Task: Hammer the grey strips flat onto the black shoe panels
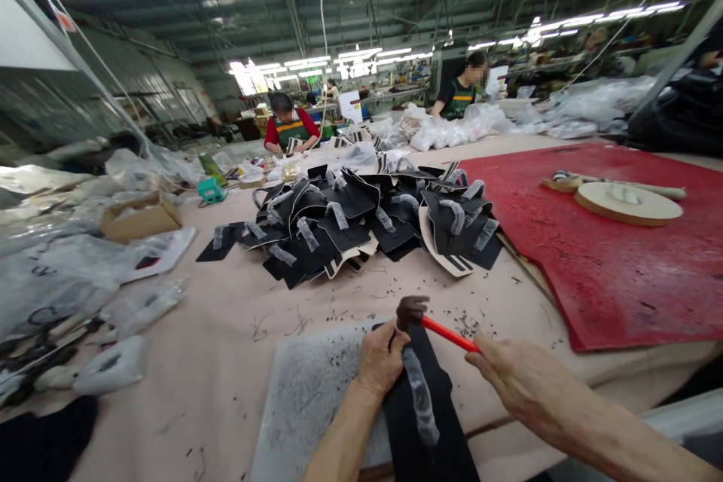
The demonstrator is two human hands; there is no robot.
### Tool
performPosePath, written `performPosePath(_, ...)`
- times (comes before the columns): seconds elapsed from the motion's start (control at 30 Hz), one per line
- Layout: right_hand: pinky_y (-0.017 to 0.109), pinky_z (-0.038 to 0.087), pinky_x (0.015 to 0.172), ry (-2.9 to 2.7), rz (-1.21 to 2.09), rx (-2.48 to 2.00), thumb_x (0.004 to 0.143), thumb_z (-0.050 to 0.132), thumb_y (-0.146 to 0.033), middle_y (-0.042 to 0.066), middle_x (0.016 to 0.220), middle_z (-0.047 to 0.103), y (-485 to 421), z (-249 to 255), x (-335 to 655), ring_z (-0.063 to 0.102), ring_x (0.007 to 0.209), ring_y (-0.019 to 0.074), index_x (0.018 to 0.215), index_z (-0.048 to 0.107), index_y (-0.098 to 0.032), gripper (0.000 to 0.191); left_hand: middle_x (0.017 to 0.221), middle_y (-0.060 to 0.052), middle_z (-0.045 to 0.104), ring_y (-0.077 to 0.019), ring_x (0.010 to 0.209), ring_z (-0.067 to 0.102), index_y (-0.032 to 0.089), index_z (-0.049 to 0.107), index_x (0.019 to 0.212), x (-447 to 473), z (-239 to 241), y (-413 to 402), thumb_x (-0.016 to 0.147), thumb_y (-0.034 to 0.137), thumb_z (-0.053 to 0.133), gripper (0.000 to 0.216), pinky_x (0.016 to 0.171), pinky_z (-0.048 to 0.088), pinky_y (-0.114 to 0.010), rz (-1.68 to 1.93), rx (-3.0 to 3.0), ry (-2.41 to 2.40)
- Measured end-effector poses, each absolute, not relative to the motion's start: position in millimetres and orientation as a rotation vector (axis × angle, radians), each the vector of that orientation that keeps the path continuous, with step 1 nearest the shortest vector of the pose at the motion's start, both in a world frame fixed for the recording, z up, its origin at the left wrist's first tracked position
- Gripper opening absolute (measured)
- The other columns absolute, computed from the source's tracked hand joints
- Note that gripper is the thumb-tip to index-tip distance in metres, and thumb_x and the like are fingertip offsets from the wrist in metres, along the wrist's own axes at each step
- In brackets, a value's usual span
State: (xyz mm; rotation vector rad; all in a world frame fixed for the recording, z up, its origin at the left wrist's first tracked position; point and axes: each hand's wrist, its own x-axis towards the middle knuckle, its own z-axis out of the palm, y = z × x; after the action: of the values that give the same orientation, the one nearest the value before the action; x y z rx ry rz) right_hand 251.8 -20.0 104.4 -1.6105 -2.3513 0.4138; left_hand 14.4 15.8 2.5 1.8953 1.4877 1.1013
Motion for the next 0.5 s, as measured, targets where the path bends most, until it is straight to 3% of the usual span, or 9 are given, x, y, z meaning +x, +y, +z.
performPosePath(0.17, 0.03, 0.036, 0.057, -2.136, 0.779, -1.817, 0.1, 0.026, -0.044, 0.004, 0.065, 0.062, 2, 68, 276, 0.057, 0.058, 0.0183, 0.076, 0.053, -0.023, 0.042, 0.074, -0.001, 0.068, -0.0159, 0.069, 0.064, 0.021, 0.066, 0.082, 15, 6, 14, 0.087, 0.016, 0.054, 0.014, 0.069, 0.047, -0.023, 1.148, 1.88, 1.426)
performPosePath(0.27, 0.032, 0.043, 0.061, -2.066, 0.636, -1.973, 0.097, 0.033, -0.039, 0.007, 0.07, 0.064, 10, 30, 283, 0.061, 0.064, 0.0217, 0.078, 0.057, -0.022, 0.035, 0.075, -0.002, 0.068, -0.0157, 0.069, 0.064, 0.021, 0.065, 0.081, 15, 8, 14, 0.087, 0.015, 0.055, 0.013, 0.069, 0.047, -0.023, 1.145, 1.872, 1.425)
performPosePath(0.33, 0.037, 0.049, 0.07, -2.064, 0.328, -1.96, 0.093, 0.041, -0.034, 0.012, 0.09, 0.068, 7, 12, 277, 0.065, 0.077, 0.0259, 0.098, 0.063, -0.019, 0.027, 0.074, -0.001, 0.067, -0.0152, 0.068, 0.063, 0.02, 0.064, 0.08, 14, 7, 14, 0.086, 0.014, 0.055, 0.013, 0.068, 0.046, -0.023, 1.141, 1.872, 1.429)
performPosePath(0.4, 0.043, 0.051, 0.085, -2.1, 0.157, -1.746, 0.091, 0.045, -0.03, 0.017, 0.119, 0.064, -1, 8, 258, 0.064, 0.101, 0.0302, 0.124, 0.059, -0.019, 0.037, 0.073, -0.001, 0.066, -0.0148, 0.068, 0.062, 0.02, 0.063, 0.078, 14, 4, 15, 0.086, 0.014, 0.055, 0.013, 0.068, 0.046, -0.022, 1.139, 1.868, 1.437)
performPosePath(0.5, 0.039, 0.051, 0.096, -2.288, 0.311, -1.24, 0.088, 0.046, -0.02, 0.014, 0.14, 0.054, -16, 21, 218, 0.059, 0.12, 0.0271, 0.141, 0.049, -0.024, 0.053, 0.071, 0.0, 0.066, -0.0146, 0.067, 0.061, 0.02, 0.064, 0.077, 15, -1, 15, 0.087, 0.017, 0.055, 0.014, 0.067, 0.046, -0.022, 1.136, 1.836, 1.457)
